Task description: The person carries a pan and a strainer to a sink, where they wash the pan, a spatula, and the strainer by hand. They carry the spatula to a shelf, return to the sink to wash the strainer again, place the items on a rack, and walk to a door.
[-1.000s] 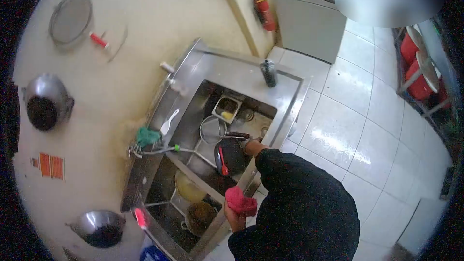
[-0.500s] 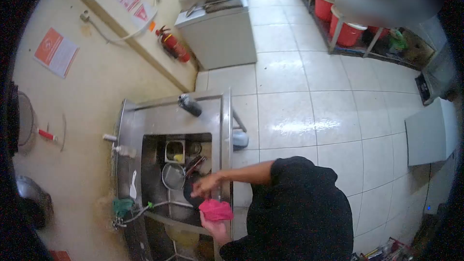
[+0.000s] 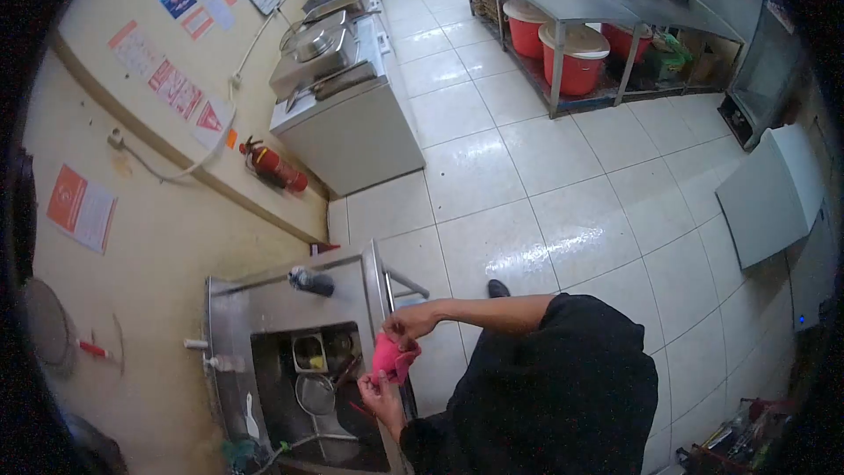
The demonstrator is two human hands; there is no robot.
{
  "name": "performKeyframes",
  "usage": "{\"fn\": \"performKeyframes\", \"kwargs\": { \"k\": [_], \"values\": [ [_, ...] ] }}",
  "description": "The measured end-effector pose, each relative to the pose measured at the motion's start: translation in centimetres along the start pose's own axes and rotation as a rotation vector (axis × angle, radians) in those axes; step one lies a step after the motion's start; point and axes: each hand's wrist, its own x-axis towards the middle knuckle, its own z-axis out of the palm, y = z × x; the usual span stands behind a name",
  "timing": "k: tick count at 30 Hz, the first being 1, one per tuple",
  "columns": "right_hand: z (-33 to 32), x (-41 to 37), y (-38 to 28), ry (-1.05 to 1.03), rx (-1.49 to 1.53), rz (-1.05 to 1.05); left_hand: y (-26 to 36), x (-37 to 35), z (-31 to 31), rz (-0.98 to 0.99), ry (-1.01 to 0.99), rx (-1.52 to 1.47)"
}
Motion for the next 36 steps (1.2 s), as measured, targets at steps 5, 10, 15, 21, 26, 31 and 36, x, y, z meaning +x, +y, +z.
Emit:
{"fn": "performKeyframes", "kwargs": {
  "k": [5, 10, 15, 21, 26, 31, 36],
  "values": [
    [-12.5, -7.1, -1.4, 0.177, -0.136, 0.138, 3.6, 6.7, 10.9, 0.185, -0.096, 0.234],
    [-20.3, -16.2, -3.8, 0.345, -0.282, -0.074, 5.9, 13.3, 25.3, 0.312, -0.517, 0.362],
    [-27.4, -23.5, -4.4, 0.417, -0.428, 0.168, 9.8, 15.6, 38.7, 0.389, -0.926, 0.284],
    [-35.1, -32.1, -1.4, 0.746, -0.682, 0.273, 8.5, 18.7, 50.0, 0.296, -1.019, 0.389],
    [-43.1, -36.7, -2.3, 0.839, -0.512, 0.446, 5.5, 23.2, 57.8, 0.538, -1.000, 0.648],
    [-51.3, -40.6, -3.2, 1.051, -0.227, 0.579, 3.8, 30.8, 67.6, 0.557, -1.103, 0.680],
    [-58.4, -45.9, -3.1, 1.254, -0.151, 0.572, 6.6, 37.3, 79.2, 0.692, -1.184, 0.722]
  ]
}}
